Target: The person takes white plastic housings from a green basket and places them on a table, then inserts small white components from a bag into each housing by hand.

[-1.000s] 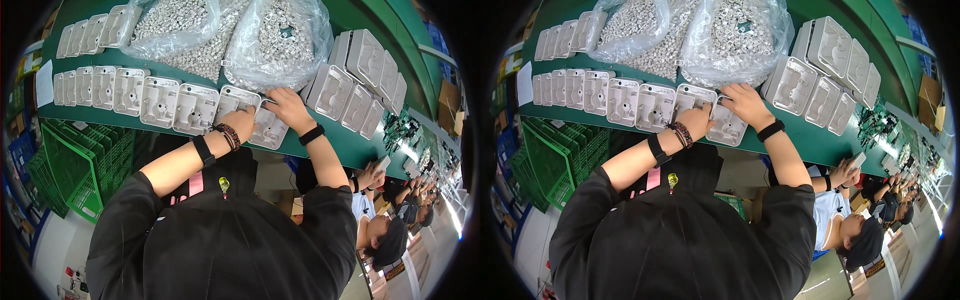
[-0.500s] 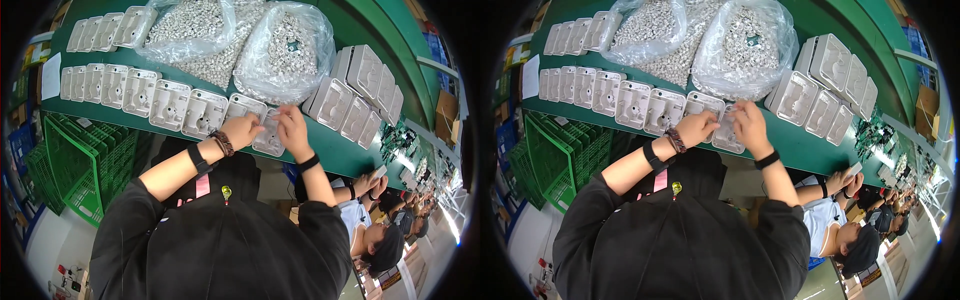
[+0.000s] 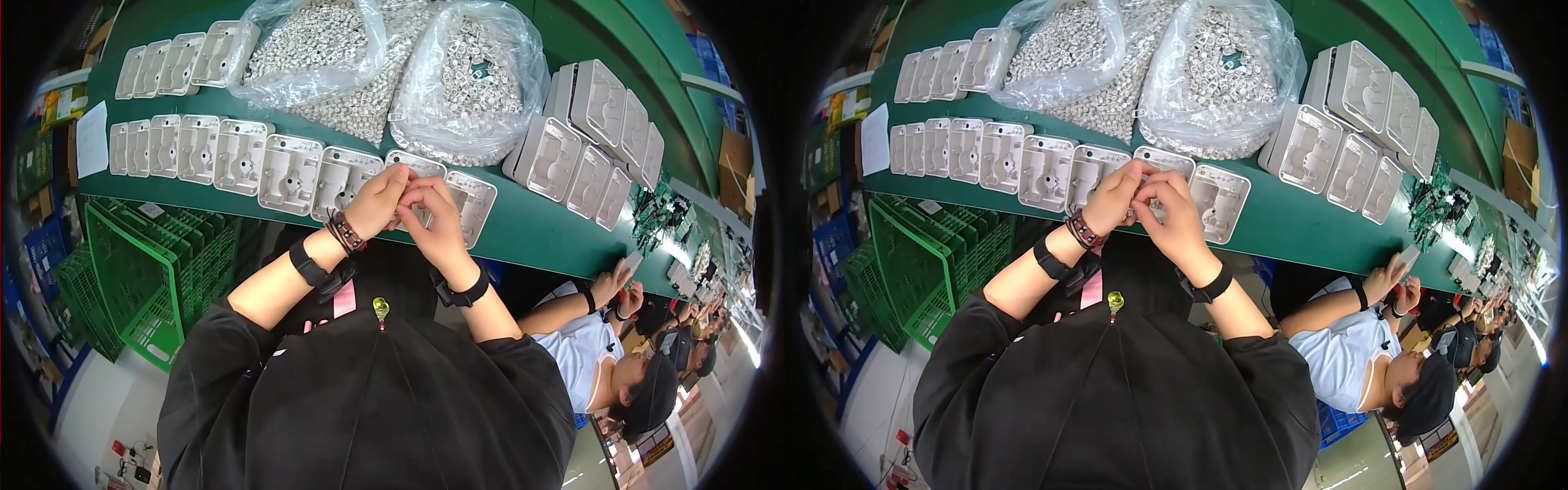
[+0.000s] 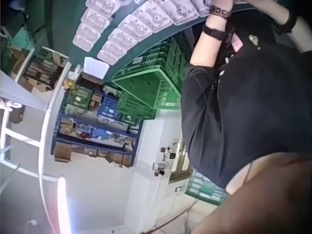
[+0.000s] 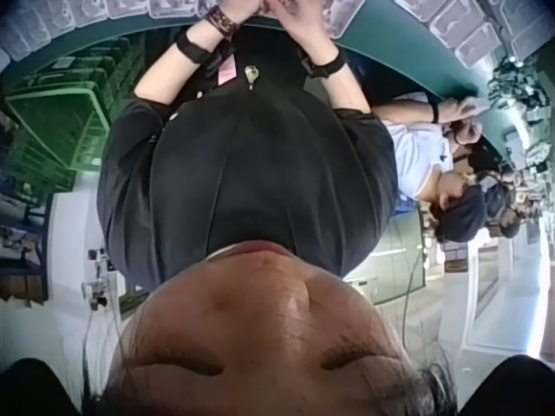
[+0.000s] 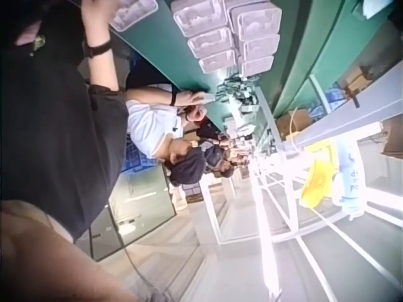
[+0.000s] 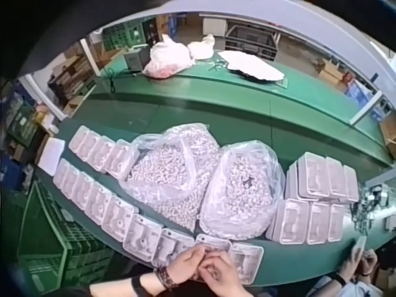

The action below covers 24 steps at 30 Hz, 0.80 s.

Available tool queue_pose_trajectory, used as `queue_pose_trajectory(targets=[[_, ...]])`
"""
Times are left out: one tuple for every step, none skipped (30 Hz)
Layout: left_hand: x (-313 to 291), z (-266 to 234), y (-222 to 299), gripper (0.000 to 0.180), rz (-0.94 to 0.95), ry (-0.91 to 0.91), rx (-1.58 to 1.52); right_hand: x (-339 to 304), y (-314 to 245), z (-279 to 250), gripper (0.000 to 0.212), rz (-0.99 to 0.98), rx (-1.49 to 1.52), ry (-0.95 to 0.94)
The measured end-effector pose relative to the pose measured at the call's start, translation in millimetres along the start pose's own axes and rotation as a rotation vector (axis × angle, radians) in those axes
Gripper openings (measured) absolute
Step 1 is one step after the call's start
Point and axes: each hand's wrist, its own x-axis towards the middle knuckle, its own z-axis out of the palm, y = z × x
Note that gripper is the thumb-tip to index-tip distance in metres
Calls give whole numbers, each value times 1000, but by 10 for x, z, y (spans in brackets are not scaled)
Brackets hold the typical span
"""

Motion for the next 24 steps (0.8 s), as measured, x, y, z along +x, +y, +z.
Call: queue_pose_trajectory(targets=[[-3, -4, 3, 39, -8, 19, -10, 27, 0, 1, 14, -13, -8, -3], [-6, -9, 6, 41, -15, 39, -21, 46, -8, 5, 14, -27, -16, -7], [-9, -19, 13, 43, -22, 60, -32, 58, -27, 10, 14, -30, -16, -13], [-24, -36, 27, 43, -20, 66, -34, 63, -53, 20, 14, -22, -43, -28], [-38, -54, 43, 45, -20, 49, -11, 70, -79, 30, 14, -14, -69, -42], [-51, -73, 64, 47, -20, 33, 11, 77, -96, 42, 14, -6, -95, -56], [-64, -93, 82, 49, -20, 16, 34, 83, -99, 57, 14, -8, -94, -62], [-75, -114, 95, 49, -19, 21, 32, 87, -93, 74, 15, -18, -84, -81], [-76, -134, 108, 51, -18, 28, 59, 100, -91, 86, 16, -28, -75, -100], [-77, -154, 125, 53, -17, 34, 87, 115, -97, 97, 17, -38, -66, -118], [-79, -175, 141, 55, -16, 40, 114, 126, -103, 106, 17, -41, -67, -122], [-82, -201, 158, 55, -14, 44, 113, 133, -111, 115, 18, -49, -72, -118], [-86, -229, 178, 52, -22, 42, 159, 140, -124, 125, 18, -57, -77, -113], [-87, -254, 204, 49, -28, 40, 206, 150, -136, 127, 19, -66, -83, -108], [-91, -277, 218, 47, -36, 38, 252, 149, -117, 129, 19, -68, -85, -111], [-95, -304, 209, 47, -34, 39, 250, 133, -66, 129, 18, 65, 81, -85], [-97, -336, 177, 43, 19, 29, 283, 120, -18, 132, 17, 200, 247, -57], [-99, -366, 139, 39, 71, 18, 315, 116, 10, 136, 17, 335, 413, -27], [-109, -382, 117, 36, 120, 7, 346, 124, -15, 155, 17, 339, 411, -28], [-120, -389, 91, 36, 117, 5, 343, 132, -39, 182, 15, 380, 527, -4], [-132, -391, 62, 31, 182, 22, 360, 141, -69, 208, 14, 422, 644, 21], [-143, -392, 31, 27, 246, 39, 377, 147, -96, 225, 13, 463, 760, 49], [-148, -398, 1, 23, 310, 55, 393, 141, -114, 232, 13, 469, 757, 52], [-156, -418, 20, 23, 306, 51, 389, 132, -130, 237, 14, 425, 677, 47]])
